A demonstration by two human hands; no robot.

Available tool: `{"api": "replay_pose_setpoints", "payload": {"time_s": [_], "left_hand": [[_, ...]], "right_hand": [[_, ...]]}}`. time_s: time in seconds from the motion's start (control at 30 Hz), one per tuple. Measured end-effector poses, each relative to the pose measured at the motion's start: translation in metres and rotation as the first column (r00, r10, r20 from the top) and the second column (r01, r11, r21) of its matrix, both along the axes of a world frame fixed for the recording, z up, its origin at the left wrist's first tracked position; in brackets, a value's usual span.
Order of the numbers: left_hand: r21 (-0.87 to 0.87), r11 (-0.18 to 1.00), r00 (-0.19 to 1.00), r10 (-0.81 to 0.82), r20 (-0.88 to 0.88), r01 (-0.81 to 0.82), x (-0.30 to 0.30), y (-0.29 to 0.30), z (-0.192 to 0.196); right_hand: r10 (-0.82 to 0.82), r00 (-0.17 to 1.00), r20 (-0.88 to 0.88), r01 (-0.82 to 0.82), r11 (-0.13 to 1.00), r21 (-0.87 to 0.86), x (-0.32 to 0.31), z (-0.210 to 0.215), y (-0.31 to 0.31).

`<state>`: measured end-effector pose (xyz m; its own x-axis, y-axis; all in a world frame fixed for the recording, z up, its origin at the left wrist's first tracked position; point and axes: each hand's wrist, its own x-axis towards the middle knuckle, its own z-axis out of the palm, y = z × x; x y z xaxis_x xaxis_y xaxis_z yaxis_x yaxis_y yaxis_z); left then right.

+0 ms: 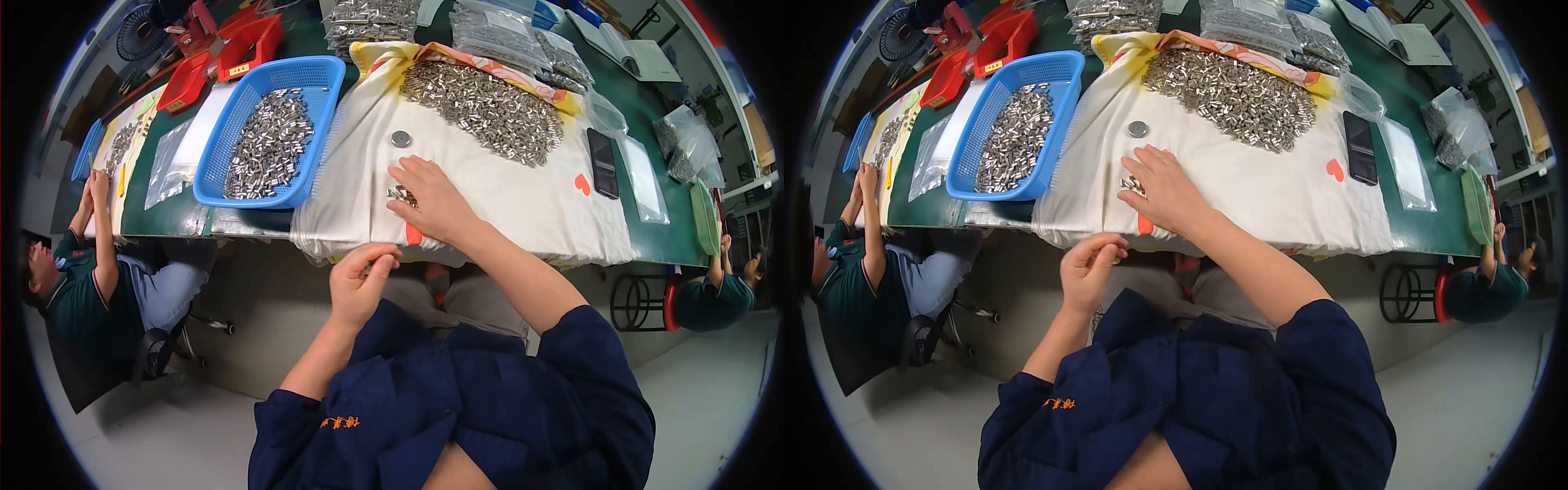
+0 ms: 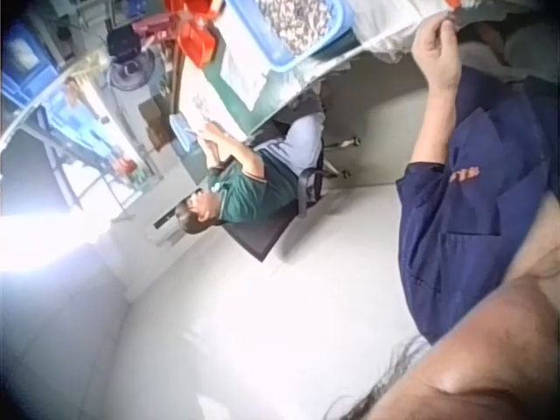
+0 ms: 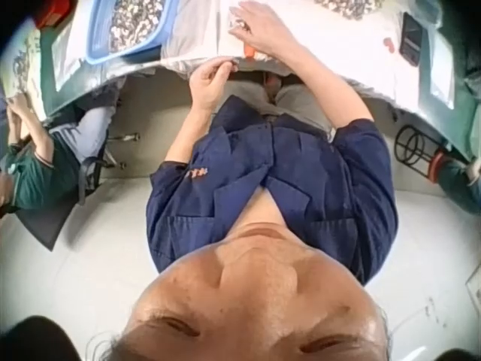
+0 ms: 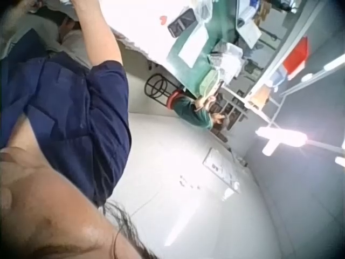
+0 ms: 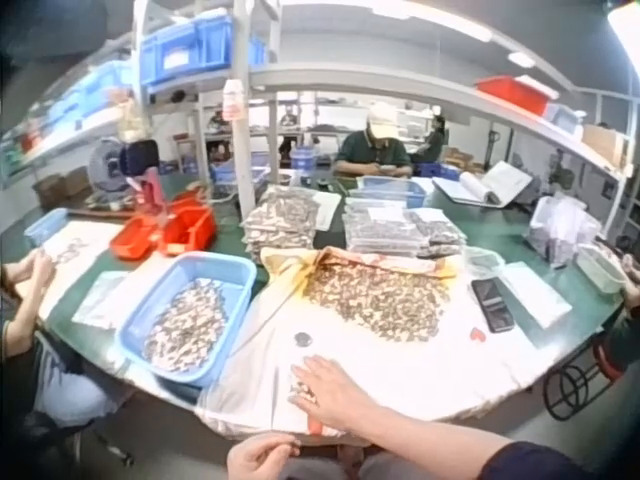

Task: Inspecting and sorting small metal hardware components from a large pile into smaller groups on a workbench.

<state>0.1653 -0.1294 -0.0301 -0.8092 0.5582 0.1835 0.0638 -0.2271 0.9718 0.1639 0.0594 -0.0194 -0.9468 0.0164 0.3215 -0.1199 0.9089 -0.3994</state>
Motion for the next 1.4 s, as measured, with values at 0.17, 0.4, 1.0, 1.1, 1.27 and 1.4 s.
{"api": "replay_pose_setpoints", "payload": {"time_s": [0.17,0.4,1.0,1.1,1.27,1.4], "left_hand": [[0.094,0.990,0.907,-0.131,0.399,0.101,0.016,0.009,-0.025],[0.153,0.983,0.661,-0.180,0.729,0.099,0.020,0.025,-0.040],[0.356,0.924,0.111,-0.372,0.922,0.138,0.007,0.041,-0.051],[0.387,0.888,0.084,-0.418,0.905,0.249,0.001,0.052,-0.046],[0.564,0.768,-0.004,-0.591,0.807,0.302,-0.011,0.059,-0.060],[0.540,0.806,-0.019,-0.552,0.833,0.244,-0.004,0.064,-0.042]], "right_hand": [[0.087,0.991,-0.100,-0.093,0.994,-0.061,-0.003,0.001,-0.007],[0.147,0.980,-0.136,-0.166,0.976,-0.142,0.000,-0.001,-0.004],[-0.181,0.975,-0.132,0.174,0.983,-0.065,0.015,0.000,-0.024],[-0.222,0.966,-0.132,0.198,0.964,-0.177,0.016,-0.004,-0.022],[-0.232,0.967,-0.107,0.205,0.954,-0.220,0.018,0.000,-0.025],[-0.244,0.961,-0.129,0.211,0.952,-0.223,0.024,-0.002,-0.024]]}}
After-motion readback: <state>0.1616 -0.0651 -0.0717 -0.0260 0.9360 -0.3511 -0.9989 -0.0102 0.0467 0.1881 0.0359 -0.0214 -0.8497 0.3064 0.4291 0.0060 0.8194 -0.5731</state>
